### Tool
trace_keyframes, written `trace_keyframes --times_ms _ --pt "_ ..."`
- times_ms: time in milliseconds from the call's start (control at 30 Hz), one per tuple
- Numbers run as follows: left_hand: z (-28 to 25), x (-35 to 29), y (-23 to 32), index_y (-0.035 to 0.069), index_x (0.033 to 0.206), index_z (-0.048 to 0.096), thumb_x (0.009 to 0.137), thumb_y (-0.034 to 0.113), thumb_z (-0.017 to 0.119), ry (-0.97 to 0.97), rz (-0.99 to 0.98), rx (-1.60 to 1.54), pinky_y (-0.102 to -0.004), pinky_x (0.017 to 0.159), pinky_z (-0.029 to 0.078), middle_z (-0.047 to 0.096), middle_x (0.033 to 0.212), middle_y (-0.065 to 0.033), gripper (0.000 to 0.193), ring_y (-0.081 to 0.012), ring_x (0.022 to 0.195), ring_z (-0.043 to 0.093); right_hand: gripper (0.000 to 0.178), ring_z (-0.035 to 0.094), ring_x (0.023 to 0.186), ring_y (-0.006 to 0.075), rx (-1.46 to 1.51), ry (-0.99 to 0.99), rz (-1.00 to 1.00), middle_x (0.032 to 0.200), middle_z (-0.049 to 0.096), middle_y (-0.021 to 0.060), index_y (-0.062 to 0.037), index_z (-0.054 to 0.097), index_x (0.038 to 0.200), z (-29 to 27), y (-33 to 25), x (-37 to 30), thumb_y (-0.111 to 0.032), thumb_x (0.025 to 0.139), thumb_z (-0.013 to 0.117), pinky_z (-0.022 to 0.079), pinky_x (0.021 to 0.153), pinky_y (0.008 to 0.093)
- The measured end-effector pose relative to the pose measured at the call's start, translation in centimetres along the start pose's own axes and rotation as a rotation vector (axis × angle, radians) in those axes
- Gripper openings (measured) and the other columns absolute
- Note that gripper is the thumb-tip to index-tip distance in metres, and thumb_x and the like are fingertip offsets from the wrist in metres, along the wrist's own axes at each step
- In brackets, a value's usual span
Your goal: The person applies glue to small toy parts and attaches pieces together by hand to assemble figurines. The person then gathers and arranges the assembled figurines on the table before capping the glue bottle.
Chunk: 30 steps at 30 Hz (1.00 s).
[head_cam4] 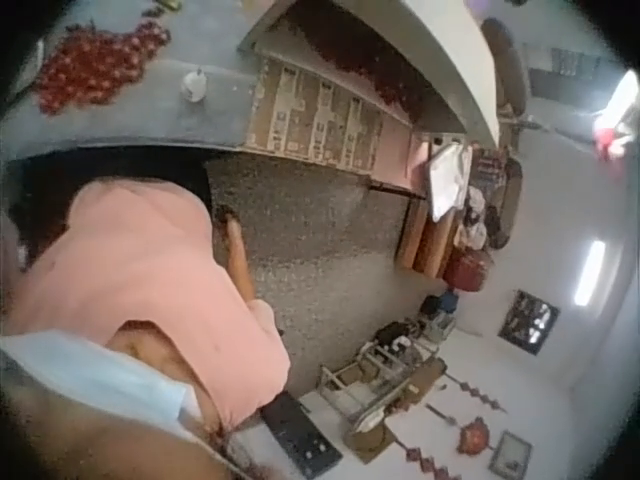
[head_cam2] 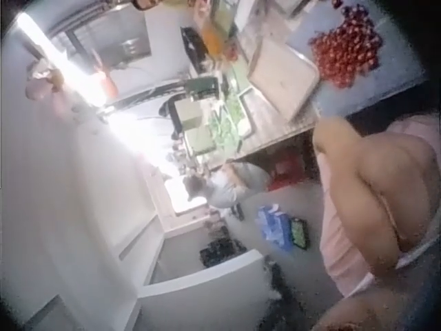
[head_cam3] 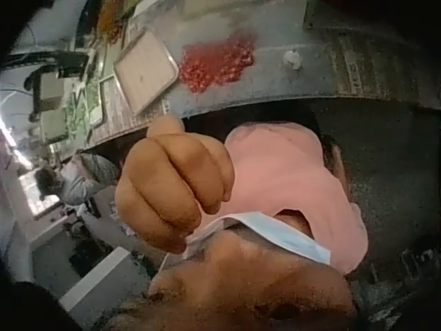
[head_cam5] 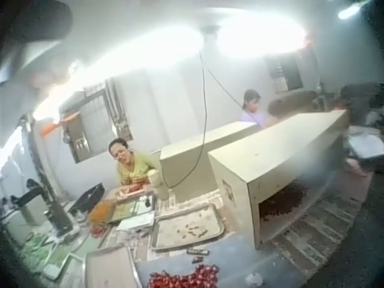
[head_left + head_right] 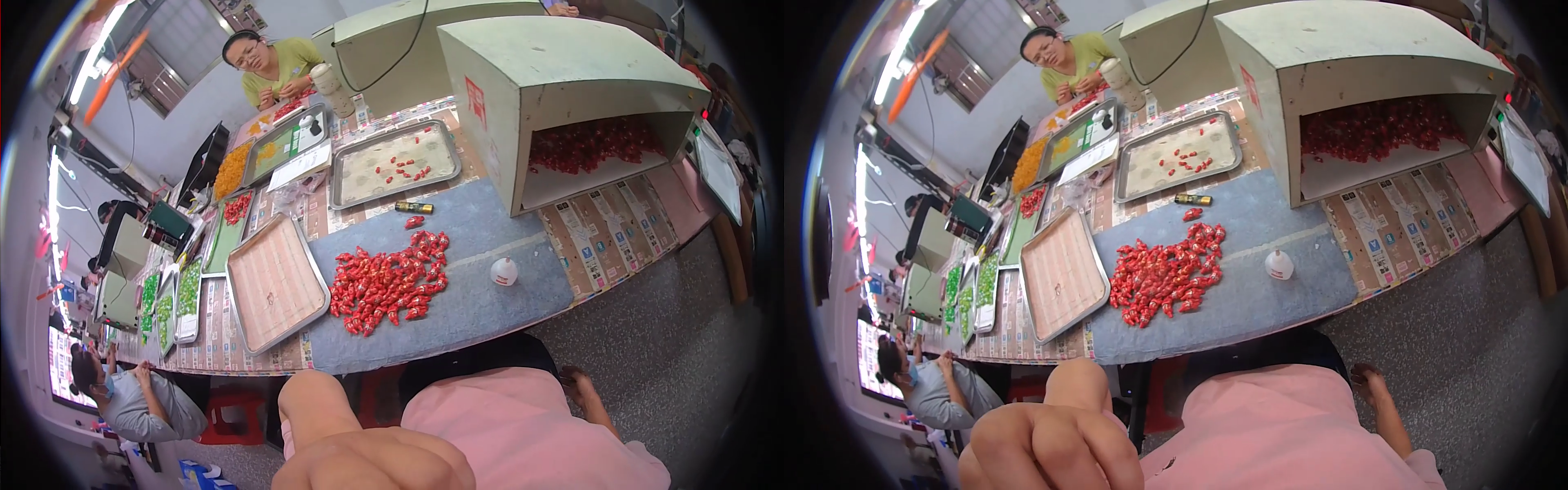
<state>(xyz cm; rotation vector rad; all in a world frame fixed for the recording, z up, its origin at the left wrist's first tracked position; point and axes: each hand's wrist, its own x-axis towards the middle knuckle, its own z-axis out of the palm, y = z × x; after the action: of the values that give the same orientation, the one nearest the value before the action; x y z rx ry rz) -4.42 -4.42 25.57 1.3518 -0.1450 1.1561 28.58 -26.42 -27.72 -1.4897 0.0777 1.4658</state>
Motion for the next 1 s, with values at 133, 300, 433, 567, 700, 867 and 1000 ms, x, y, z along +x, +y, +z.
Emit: trace_keyframes --times_ms 133,300,433,567,700,867,1000 --pt "-1.5 -0.9 0.0 0.007 0.079 0.062 0.079 0.009 0.07 -0.175 0.124 0.018 -0.0286 0.056 0.045 0.06 0.083 -0.0071 0.007 -0.0202 0.064 0.057 0.033 0.058 0.088 0.0228 -0.042 -0.005 -0.033 0.104 0.064 0.0087 -0.0061 0.058 0.117 -0.1 -0.2 -0.1 -0.014 0.086 0.05 0.047 0.074 0.0423" --pt "-6.3 -2.1 -0.4 0.007 0.089 0.065 0.083 0.012 0.068 -0.308 0.167 0.083 -0.0354 0.064 0.048 0.061 0.096 -0.012 0.008 -0.0236 0.075 0.059 0.035 0.059 0.088 0.0235 -0.057 0.037 -0.012 0.101 0.063 0.0089 -0.0045 0.058 0.117 -0.3 -0.2 -0.4 -0.014 0.085 0.05 0.048 0.074 0.0404" --pt "-10.2 -5.9 -2.2 0.002 0.102 0.063 0.079 0.001 0.066 -0.213 0.002 0.213 -0.0328 0.069 0.049 0.061 0.092 -0.0121 0.023 -0.023 0.082 0.059 0.034 0.059 0.084 0.0246 -0.068 0.037 -0.026 0.097 0.063 0.0106 -0.0018 0.059 0.114 -0.8 1.2 -0.3 -0.012 0.083 0.051 0.049 0.074 0.0396" --pt "-12.5 -9.8 -2.9 -0.001 0.103 0.064 0.08 0.004 0.066 -0.113 -0.385 0.334 -0.0307 0.075 0.048 0.061 0.097 -0.0116 0.024 -0.021 0.09 0.059 0.032 0.061 0.09 0.0284 -0.069 -0.072 -0.026 0.099 0.065 0.0162 0.004 0.061 0.107 1.5 0.7 -0.4 -0.007 0.079 0.052 0.05 0.083 0.0386" --pt "-13.4 -14.9 -7.2 -0.002 0.11 0.063 0.084 0.01 0.067 -0.161 -0.652 0.137 -0.0322 0.084 0.046 0.06 0.105 -0.0127 0.029 -0.0215 0.096 0.057 0.036 0.062 0.097 0.0291 -0.101 -0.052 0.02 0.106 0.065 0.0174 0.0028 0.061 0.113 2.5 0.6 0.4 -0.011 0.082 0.05 0.049 0.09 0.0398" --pt "-12.4 -22.4 -14.1 0.003 0.117 0.059 0.087 0.019 0.062 -0.29 -0.926 0.505 -0.0367 0.089 0.047 0.058 0.114 -0.0131 0.035 -0.0263 0.101 0.058 0.032 0.059 0.105 0.0244 -0.294 -0.017 -0.172 0.112 0.064 0.0124 -0.0009 0.061 0.115 8.0 -4.7 -0.4 -0.002 0.084 0.049 0.045 0.094 0.0353" --pt "-13.4 -26.2 -17.9 0.007 0.119 0.059 0.086 0.029 0.061 -0.193 -1.071 1.02 -0.0455 0.092 0.045 0.056 0.12 -0.0194 0.04 -0.0354 0.106 0.056 0.035 0.058 0.106 0.0229 -0.71 -0.089 -0.372 0.115 0.063 0.0101 -0.0031 0.061 0.117 13.5 -9.0 -1.3 0.001 0.084 0.05 0.043 0.096 0.034"
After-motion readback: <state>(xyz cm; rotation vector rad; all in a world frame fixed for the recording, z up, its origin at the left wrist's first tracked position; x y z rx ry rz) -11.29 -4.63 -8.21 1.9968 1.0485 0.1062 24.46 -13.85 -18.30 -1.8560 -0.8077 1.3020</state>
